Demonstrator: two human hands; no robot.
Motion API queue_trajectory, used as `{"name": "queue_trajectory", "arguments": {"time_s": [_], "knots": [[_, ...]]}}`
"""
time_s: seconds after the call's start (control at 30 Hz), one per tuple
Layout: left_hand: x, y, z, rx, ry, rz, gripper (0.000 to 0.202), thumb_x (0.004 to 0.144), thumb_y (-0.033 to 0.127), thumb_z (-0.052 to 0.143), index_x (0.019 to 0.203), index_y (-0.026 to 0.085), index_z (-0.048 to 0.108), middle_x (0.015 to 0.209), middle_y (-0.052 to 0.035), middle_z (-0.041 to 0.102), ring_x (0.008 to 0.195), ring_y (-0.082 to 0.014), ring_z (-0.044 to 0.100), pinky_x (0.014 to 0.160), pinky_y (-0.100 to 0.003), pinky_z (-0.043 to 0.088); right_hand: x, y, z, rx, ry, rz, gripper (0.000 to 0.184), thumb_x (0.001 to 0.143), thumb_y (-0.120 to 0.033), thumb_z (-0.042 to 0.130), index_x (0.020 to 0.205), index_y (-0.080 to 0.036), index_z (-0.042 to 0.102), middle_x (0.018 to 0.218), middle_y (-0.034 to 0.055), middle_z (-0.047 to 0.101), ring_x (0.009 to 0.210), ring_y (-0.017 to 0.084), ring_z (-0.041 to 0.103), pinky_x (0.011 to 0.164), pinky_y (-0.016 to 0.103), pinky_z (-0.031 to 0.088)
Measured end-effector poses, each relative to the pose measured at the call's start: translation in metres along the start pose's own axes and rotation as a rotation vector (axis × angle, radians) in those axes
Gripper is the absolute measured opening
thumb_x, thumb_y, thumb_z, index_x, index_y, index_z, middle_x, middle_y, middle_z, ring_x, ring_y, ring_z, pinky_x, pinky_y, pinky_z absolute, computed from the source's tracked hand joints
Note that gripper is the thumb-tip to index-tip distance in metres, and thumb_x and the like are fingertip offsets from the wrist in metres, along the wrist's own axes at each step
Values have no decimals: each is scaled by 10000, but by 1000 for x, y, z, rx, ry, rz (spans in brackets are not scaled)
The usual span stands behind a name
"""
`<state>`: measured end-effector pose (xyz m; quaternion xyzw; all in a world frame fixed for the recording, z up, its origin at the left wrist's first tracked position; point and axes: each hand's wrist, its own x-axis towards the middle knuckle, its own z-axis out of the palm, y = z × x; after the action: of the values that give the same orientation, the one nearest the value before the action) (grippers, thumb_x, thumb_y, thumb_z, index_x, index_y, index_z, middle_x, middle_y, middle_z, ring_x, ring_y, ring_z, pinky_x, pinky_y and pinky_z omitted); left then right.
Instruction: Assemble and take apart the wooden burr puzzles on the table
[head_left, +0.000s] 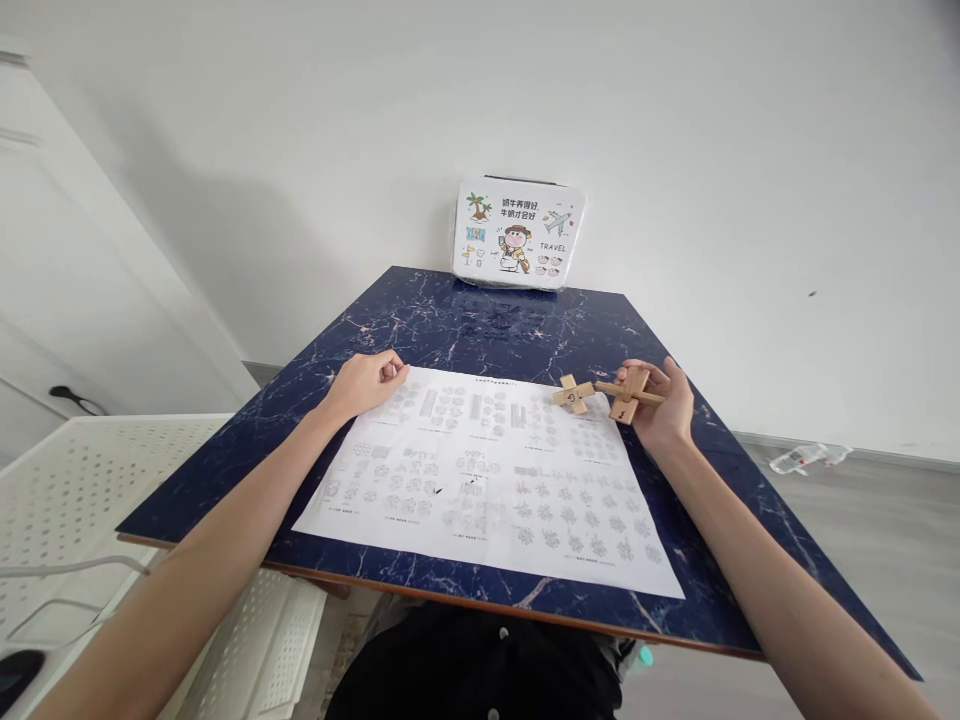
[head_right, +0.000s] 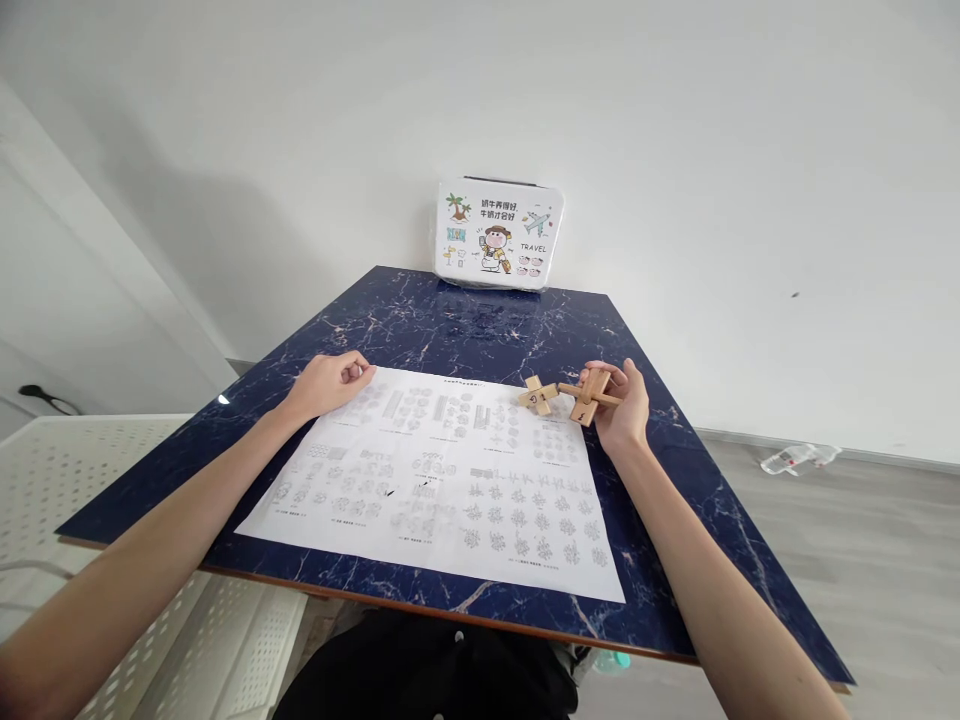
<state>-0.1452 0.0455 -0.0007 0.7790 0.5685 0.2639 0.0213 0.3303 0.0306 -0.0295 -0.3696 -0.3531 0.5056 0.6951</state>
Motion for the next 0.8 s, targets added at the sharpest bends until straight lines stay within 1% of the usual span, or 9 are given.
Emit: {"name": "queue_trajectory", "arguments": {"time_s": [0.23,0.43,0.53,0.6,0.7,0.77,0.8], "knots": [[1,3,-1,14,-14,-4,308,967,485,562,866,220,679,729,-11,720,631,-179,646,642,-287,396,-6,-6,8,26,-34,30,458,882,-638,658,875,-194,765,819,55,684,732,170,646,661,264,568],[2,0,0,30,-21,13,321,969,497,555,871,222,688,736,-16,733,637,-184,658,646,-289,411,-15,-14,19,-1,-71,-23,444,888,-632,661,858,-204,776,814,53,679,742,173,628,669,266,556],[1,5,-1,8,-6,12,327,964,501,564,853,216,680,719,-12,720,625,-172,642,637,-283,414,-21,-18,26,-22,-91,-33,460,883,-653,659,854,-208,773,801,51,670,732,175,621,677,278,552],[0,15,-2,-46,22,13,340,963,509,573,839,209,675,708,-14,707,617,-161,624,623,-277,416,-25,-21,31,-62,-102,-58,470,893,-670,648,857,-217,768,803,56,670,734,183,622,666,288,542],[-2,38,-4,-183,46,25,357,970,516,593,838,195,678,700,-24,690,602,-149,583,601,-278,423,-34,-27,42,-118,-133,-109,474,932,-671,609,869,-227,760,814,68,666,742,199,630,663,311,527],[-2,57,-5,-281,24,41,365,976,518,603,851,187,693,715,-35,697,610,-147,571,599,-284,433,-42,-30,53,-149,-164,-119,473,954,-662,579,868,-231,754,815,74,658,734,211,631,679,339,527],[-2,67,-6,-328,-14,55,361,981,515,605,879,185,709,759,-46,717,642,-153,589,615,-288,451,-47,-31,58,-158,-184,-117,476,959,-663,567,868,-234,751,818,74,656,731,216,630,691,353,530]]}}
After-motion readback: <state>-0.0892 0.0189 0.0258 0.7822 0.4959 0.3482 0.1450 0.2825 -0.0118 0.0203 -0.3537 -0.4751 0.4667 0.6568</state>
